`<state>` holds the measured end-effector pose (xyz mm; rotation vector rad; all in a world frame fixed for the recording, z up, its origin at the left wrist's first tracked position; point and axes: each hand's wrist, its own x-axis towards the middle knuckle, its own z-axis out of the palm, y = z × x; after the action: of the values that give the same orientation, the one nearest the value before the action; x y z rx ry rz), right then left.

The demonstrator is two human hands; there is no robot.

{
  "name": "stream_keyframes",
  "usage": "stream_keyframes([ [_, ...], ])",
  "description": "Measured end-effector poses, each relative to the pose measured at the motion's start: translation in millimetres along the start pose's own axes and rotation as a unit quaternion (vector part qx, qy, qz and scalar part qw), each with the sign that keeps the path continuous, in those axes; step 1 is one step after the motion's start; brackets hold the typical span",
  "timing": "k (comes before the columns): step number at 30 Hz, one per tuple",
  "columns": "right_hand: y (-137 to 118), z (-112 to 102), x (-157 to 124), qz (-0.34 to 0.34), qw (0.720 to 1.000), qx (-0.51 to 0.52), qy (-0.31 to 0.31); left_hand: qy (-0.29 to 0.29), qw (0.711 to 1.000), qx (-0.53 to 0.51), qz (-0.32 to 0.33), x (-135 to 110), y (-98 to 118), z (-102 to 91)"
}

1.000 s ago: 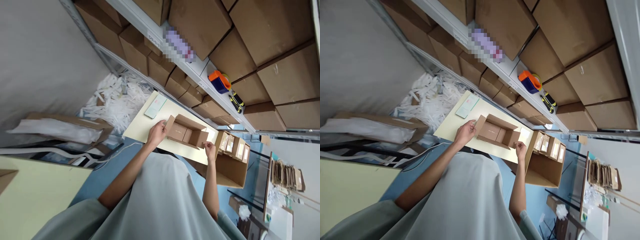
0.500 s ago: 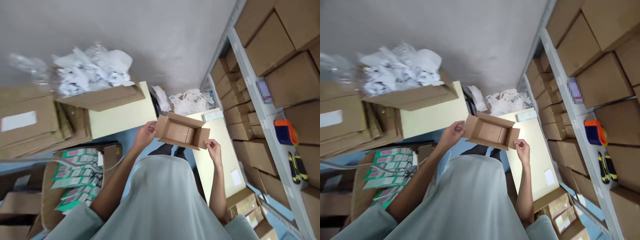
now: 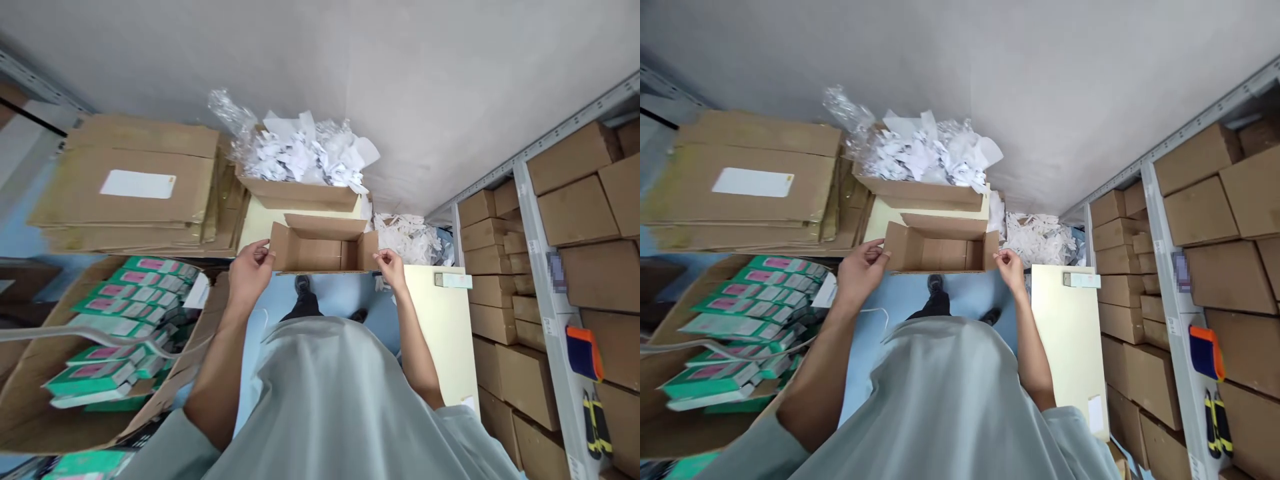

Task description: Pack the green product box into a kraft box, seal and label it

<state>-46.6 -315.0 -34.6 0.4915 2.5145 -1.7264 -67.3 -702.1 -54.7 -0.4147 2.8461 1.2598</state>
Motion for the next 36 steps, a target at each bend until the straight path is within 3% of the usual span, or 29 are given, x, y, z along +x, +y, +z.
stream_keyframes([
  [4,-18.4,49.3,33.6,0.011,0.999,-0.032,0.006,-0.016,0.997,-0.055,-0.048,38.2,-14.1,-23.9],
  [8,-32.0,85.3,51.8,0.028,0.997,-0.069,0.017,-0.064,0.995,-0.059,-0.044,69.5,-18.4,-32.0],
  [14,-46.4,102.0,57.1,0.052,0.989,-0.132,0.041,-0.114,0.993,-0.027,-0.024,97.7,-24.2,-43.6],
  [17,-54.2,96.7,56.3,0.055,0.984,-0.161,0.055,-0.039,0.999,-0.036,0.004,120.8,-5.7,-59.3],
  [19,-60.6,92.5,57.1,0.049,0.98,-0.178,0.071,0.04,0.997,-0.048,0.045,148.5,18.7,-68.8],
  [21,-67.9,90.1,59.7,0.038,0.977,-0.191,0.085,0.081,0.992,-0.063,0.073,184.4,47.4,-73.9],
  [24,-79.5,91.8,66.8,0.017,0.976,-0.2,0.087,0.079,0.993,-0.065,0.058,237.6,82.5,-73.7],
  [27,-89.5,97.1,73.5,-0.002,0.979,-0.194,0.067,0.061,0.995,-0.068,0.038,268.4,94.5,-73.0],
  [31,-96.5,101.6,77.1,-0.012,0.983,-0.181,0.043,0.132,0.986,-0.1,0.029,269.2,90.4,-84.8],
  [36,-107.1,100.7,81.8,-0.009,0.986,-0.165,0.02,0.142,0.982,-0.107,0.068,234.4,104.8,-122.4],
])
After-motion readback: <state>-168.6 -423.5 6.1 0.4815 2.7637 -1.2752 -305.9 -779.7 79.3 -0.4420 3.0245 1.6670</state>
